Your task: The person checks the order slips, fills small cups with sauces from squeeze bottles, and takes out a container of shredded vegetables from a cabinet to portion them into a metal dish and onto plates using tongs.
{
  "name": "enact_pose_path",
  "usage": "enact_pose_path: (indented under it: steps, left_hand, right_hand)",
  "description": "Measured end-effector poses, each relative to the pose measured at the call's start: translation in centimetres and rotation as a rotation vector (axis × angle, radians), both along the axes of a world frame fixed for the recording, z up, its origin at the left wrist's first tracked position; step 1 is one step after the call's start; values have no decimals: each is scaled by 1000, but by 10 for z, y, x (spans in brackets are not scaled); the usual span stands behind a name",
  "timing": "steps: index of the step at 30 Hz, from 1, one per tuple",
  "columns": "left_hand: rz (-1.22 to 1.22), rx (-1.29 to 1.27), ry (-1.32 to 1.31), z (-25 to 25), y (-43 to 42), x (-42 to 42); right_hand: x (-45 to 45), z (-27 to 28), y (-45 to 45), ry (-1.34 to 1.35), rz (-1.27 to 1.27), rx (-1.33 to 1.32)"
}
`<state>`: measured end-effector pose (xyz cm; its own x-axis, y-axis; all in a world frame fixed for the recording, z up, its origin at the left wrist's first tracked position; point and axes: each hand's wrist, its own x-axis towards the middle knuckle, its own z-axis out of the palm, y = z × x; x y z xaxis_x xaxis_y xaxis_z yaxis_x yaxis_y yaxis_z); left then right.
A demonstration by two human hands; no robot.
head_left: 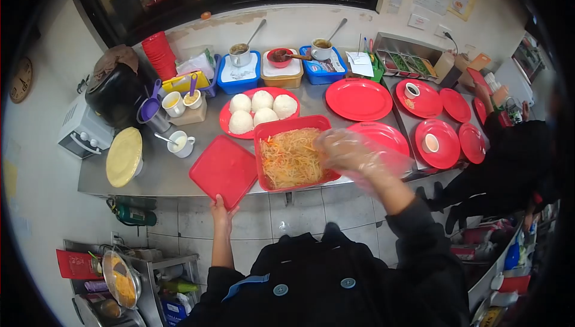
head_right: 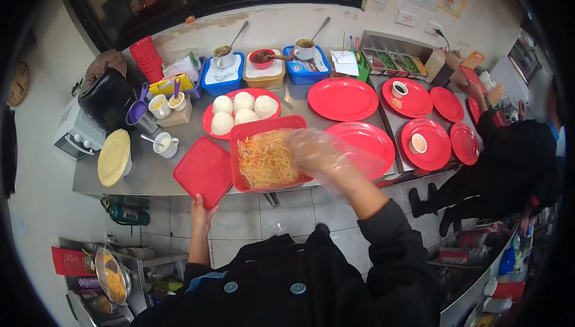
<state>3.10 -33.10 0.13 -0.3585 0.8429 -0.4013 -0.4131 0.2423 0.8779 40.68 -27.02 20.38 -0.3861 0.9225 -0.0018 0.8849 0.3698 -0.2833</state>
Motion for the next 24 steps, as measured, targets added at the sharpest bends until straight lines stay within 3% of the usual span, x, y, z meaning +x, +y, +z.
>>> enact_pose_path:
  steps: [1, 2, 3, 4, 6, 8, 10, 12, 14, 16, 18, 20, 22, 24]
  left_hand:
    - [-29, -129, 39, -3, 6, -1]
    - [-24, -128, 39, -9, 9, -5]
    - [-28, -175, 593, -18, 9, -10]
    - [-37, -213, 1144, -26, 10, -8]
    - [52, -153, 1003, -12, 8, 2]
    - [109, -80, 1156, -4, 8, 14]
    - [124, -94, 1180, 2, 14, 28]
    - [143, -113, 1208, 10, 16, 40]
    - [179, -78, 968, 19, 16, 51]
    - [222, -13, 975, 28, 14, 64]
    - [271, 46, 982, 49, 17, 91]
    - [341, 53, 1267, 99, 31, 146]
    - [305, 141, 1276, 161, 63, 231]
    - [263, 234, 1276, 193, 90, 284]
  right_hand:
    - [2, -29, 10, 160, 42, -16]
    - [6, -62, 23, 557, 74, -91]
    - [9, -83, 38, 865, 122, -142]
    - [14, -63, 43, 856, 115, -137]
    - [29, 4, 55, -64, 162, 277]
    - [90, 6, 86, 61, 220, 345]
    - [153, 5, 123, 137, -10, 533]
    - [219, 35, 151, 122, -314, 301]
    - [308, 8, 205, -74, -408, 408]
    - [404, -30, 255, -207, -617, 291]
    - [451, -38, 257, -250, -750, 539]
    - [489, -52, 260, -271, -661, 476]
    - [515, -59, 270, -293, -567, 409]
    - [521, -56, 268, -228, -552, 463]
